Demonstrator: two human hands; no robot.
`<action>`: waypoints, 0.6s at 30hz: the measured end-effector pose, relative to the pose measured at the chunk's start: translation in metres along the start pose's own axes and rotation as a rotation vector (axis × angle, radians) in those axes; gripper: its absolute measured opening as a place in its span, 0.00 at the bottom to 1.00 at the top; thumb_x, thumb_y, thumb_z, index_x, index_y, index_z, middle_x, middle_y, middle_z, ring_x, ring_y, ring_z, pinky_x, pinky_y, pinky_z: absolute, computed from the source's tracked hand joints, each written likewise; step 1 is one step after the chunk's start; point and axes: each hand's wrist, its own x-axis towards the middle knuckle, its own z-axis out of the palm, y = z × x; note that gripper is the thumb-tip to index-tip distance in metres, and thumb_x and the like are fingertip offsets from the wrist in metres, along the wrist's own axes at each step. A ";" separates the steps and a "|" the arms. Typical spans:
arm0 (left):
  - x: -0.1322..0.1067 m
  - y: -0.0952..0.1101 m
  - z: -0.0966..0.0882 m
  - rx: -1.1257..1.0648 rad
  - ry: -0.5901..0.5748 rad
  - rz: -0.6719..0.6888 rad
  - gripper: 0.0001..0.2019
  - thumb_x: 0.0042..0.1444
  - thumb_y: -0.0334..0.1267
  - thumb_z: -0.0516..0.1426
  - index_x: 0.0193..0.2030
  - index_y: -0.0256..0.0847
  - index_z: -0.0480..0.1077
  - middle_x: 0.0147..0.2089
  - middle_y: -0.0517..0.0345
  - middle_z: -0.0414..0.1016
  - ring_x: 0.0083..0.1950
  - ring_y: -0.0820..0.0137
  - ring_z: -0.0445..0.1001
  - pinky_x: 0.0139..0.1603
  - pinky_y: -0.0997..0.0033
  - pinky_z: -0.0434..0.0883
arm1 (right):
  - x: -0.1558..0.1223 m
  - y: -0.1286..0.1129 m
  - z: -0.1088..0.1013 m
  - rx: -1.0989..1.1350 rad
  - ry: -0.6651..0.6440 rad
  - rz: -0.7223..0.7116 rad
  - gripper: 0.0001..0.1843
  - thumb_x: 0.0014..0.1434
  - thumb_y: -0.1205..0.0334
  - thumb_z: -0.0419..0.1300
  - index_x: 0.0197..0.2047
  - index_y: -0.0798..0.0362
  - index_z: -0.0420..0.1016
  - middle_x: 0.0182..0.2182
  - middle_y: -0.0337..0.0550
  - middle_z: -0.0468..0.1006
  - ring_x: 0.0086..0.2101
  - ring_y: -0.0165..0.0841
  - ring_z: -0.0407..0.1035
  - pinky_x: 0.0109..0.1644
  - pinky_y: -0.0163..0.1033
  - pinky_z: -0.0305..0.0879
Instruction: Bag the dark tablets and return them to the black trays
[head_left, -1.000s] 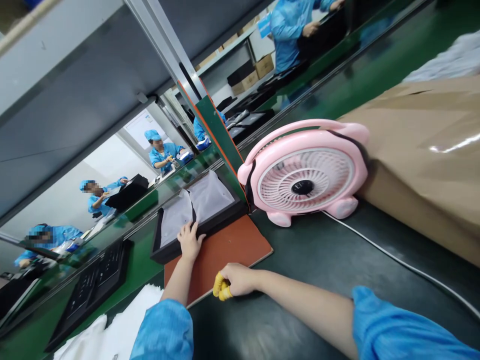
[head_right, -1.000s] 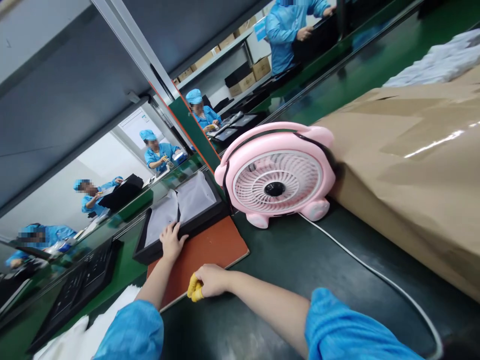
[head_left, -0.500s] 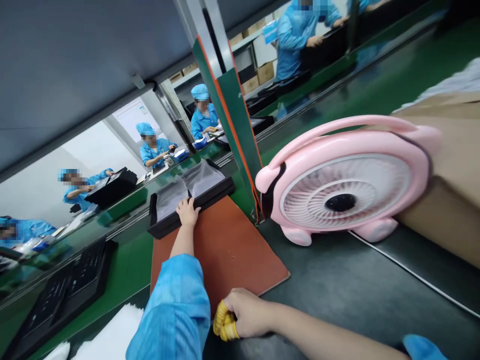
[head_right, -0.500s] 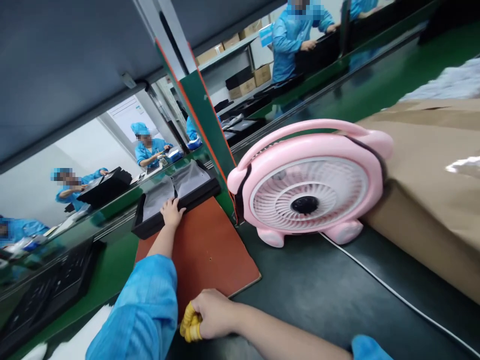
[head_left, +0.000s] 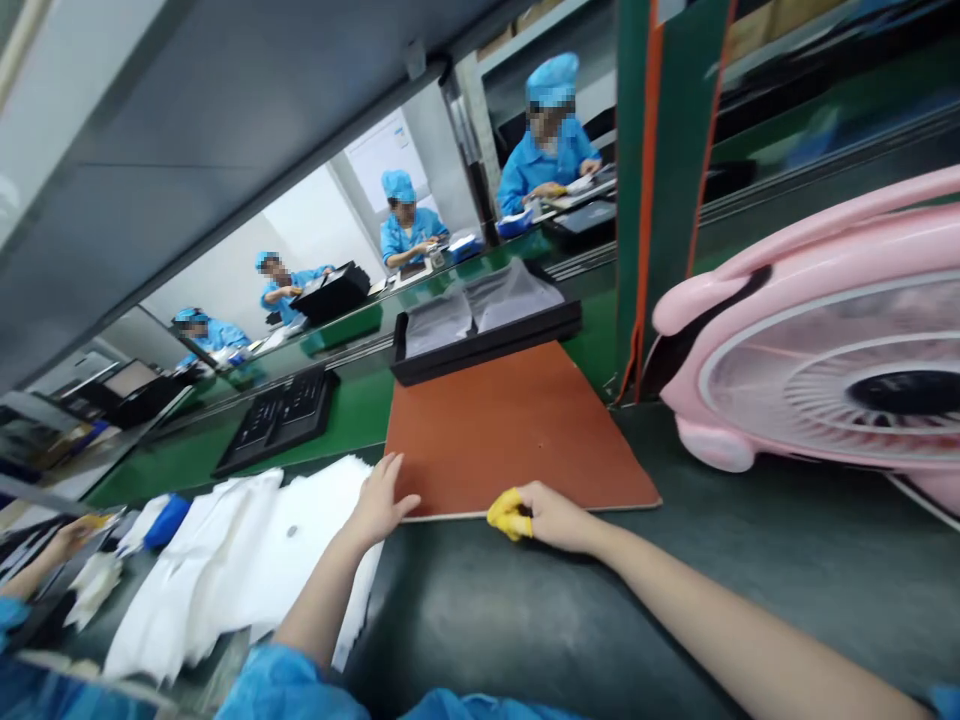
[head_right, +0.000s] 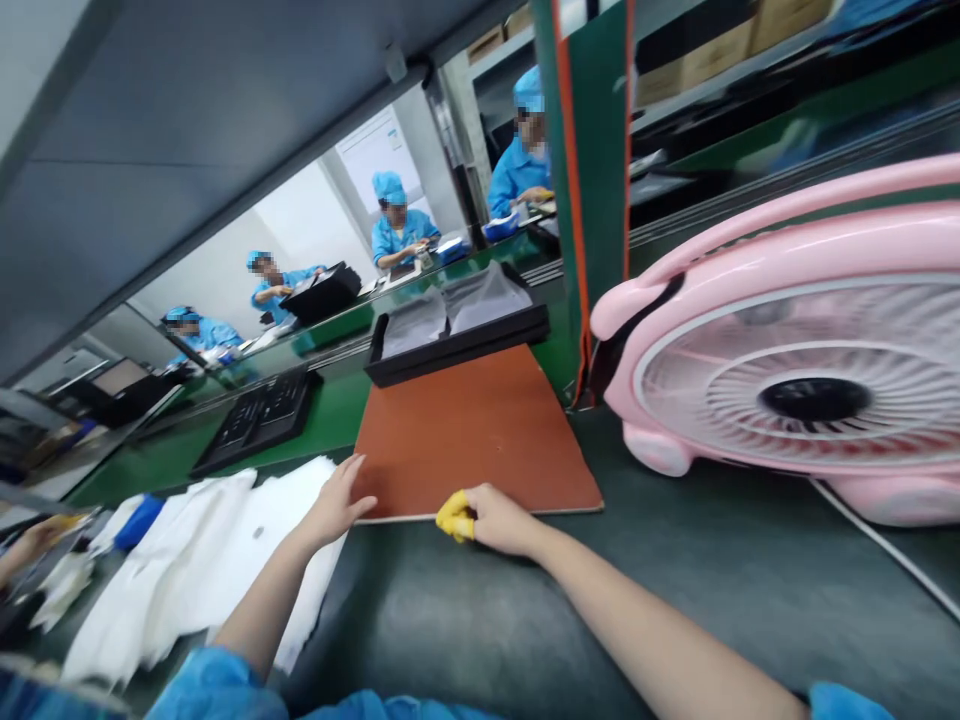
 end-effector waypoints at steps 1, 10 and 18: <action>-0.024 -0.016 0.003 0.008 0.034 -0.089 0.30 0.54 0.43 0.52 0.62 0.35 0.51 0.64 0.44 0.51 0.64 0.63 0.51 0.61 0.62 0.53 | 0.001 0.001 0.001 -0.010 -0.001 -0.001 0.11 0.43 0.62 0.55 0.29 0.58 0.75 0.25 0.42 0.75 0.24 0.28 0.66 0.31 0.34 0.64; -0.081 -0.048 0.046 0.071 0.067 -0.445 0.25 0.58 0.42 0.46 0.61 0.34 0.53 0.66 0.43 0.47 0.66 0.60 0.44 0.61 0.54 0.51 | -0.002 0.003 0.013 -0.226 0.114 -0.079 0.11 0.45 0.59 0.52 0.25 0.55 0.73 0.25 0.42 0.76 0.25 0.29 0.67 0.32 0.34 0.63; -0.110 -0.074 0.037 -0.296 0.249 -0.297 0.14 0.55 0.37 0.47 0.33 0.39 0.73 0.43 0.52 0.75 0.48 0.65 0.71 0.53 0.64 0.66 | -0.001 0.008 0.012 -0.310 0.179 -0.090 0.11 0.44 0.60 0.51 0.25 0.53 0.73 0.30 0.41 0.77 0.31 0.31 0.70 0.38 0.36 0.65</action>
